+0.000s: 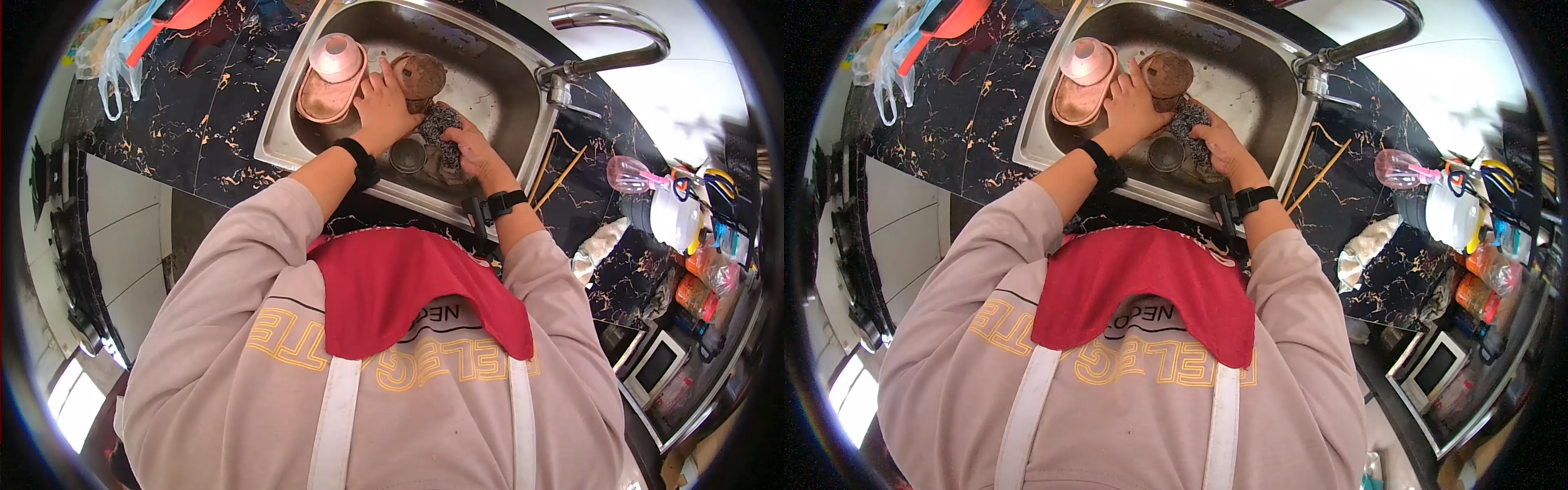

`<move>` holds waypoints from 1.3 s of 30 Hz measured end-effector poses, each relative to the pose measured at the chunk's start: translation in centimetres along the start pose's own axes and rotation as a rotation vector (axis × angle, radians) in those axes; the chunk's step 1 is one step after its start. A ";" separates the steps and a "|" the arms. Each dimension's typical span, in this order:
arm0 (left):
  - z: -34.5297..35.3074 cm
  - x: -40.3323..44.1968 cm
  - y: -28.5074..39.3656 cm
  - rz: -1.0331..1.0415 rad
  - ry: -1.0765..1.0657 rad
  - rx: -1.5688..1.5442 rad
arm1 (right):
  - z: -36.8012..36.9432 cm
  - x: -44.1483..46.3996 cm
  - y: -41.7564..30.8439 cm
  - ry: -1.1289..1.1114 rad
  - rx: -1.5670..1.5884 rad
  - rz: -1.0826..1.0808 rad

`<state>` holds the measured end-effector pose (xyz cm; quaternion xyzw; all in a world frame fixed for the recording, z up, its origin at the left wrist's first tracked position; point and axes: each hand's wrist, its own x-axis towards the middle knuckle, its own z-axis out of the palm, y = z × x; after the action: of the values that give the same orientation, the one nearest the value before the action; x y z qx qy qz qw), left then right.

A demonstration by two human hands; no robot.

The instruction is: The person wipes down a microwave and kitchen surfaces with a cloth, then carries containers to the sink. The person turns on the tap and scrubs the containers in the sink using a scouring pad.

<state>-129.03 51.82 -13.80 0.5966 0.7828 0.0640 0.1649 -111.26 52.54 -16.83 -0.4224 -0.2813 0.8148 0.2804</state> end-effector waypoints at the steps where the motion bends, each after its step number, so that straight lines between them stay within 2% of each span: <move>1: 0.2 -0.4 0.0 0.002 0.001 -0.001 | -0.5 0.2 0.5 0.011 -0.097 0.012; 3: 0.4 -0.9 0.1 0.044 0.054 0.091 | -0.7 0.0 0.6 0.017 -0.204 0.015; 5: 0.7 -1.0 -0.1 0.048 0.064 0.075 | -0.2 -0.8 0.1 0.133 -0.378 0.079; 9: 0.4 -1.6 -0.8 0.077 0.060 0.021 | -1.5 -2.0 -0.1 0.292 -0.563 0.004; 11: 0.4 -1.0 -1.1 0.111 0.015 0.040 | -2.8 -2.3 0.1 0.600 -0.654 -0.197; 13: 0.4 -1.3 -1.4 0.144 -0.034 0.057 | -2.0 -4.6 -1.8 0.581 -0.627 -0.258; 15: 0.4 -1.9 -1.8 0.229 -0.184 0.027 | -1.2 -6.2 -3.3 0.514 -0.468 -0.396; 17: 1.0 -3.6 -1.6 0.262 -0.162 0.022 | -0.8 -6.9 -4.1 0.499 -0.516 -0.460; 19: 0.9 -5.7 -1.3 0.437 -0.149 0.107 | 0.4 -7.1 -4.7 0.504 -0.766 -0.548; 20: 1.1 -6.4 -1.0 0.456 -0.129 0.105 | 1.4 -7.5 -4.8 0.426 -0.741 -0.569; 21: 1.2 -6.8 -0.9 0.447 -0.127 0.104 | 1.1 -7.0 -4.2 0.417 -0.744 -0.567; 23: 1.4 -7.1 -0.8 0.442 -0.061 0.106 | -0.1 -5.3 -3.1 0.401 -1.176 -0.653; 24: 1.6 -6.9 -0.9 0.429 -0.055 0.109 | 1.5 -6.0 -3.6 0.296 -1.255 -0.584; 25: 1.8 -6.7 -1.0 0.412 -0.041 0.124 | 1.8 -5.6 -3.0 0.283 -1.255 -0.589; 27: 1.8 -6.2 -0.9 0.381 -0.026 0.136 | 1.8 -4.8 -2.2 0.073 -1.469 -0.989; 29: 1.6 -6.1 -0.9 0.349 -0.101 0.153 | 1.3 -3.3 -2.5 0.040 -1.460 -0.979; 31: 2.0 -5.7 -1.0 0.300 -0.082 0.121 | 0.9 -1.1 -2.7 0.019 -1.238 -0.878; 33: 2.1 -5.3 -0.9 0.255 -0.053 0.088 | 1.4 0.1 -3.0 0.039 -1.272 -0.822; 35: 2.4 -5.0 -0.7 0.181 -0.056 0.014 | 2.2 0.7 -2.8 0.212 -1.264 -0.814; 39: 1.8 -5.0 -0.6 0.122 -0.148 0.036 | 1.7 0.0 -2.9 0.164 -1.209 -0.780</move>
<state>-127.77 46.67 -14.76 0.6491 0.7318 0.0156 0.2071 -112.04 54.13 -13.94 -0.4324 -0.7909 0.3231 0.2884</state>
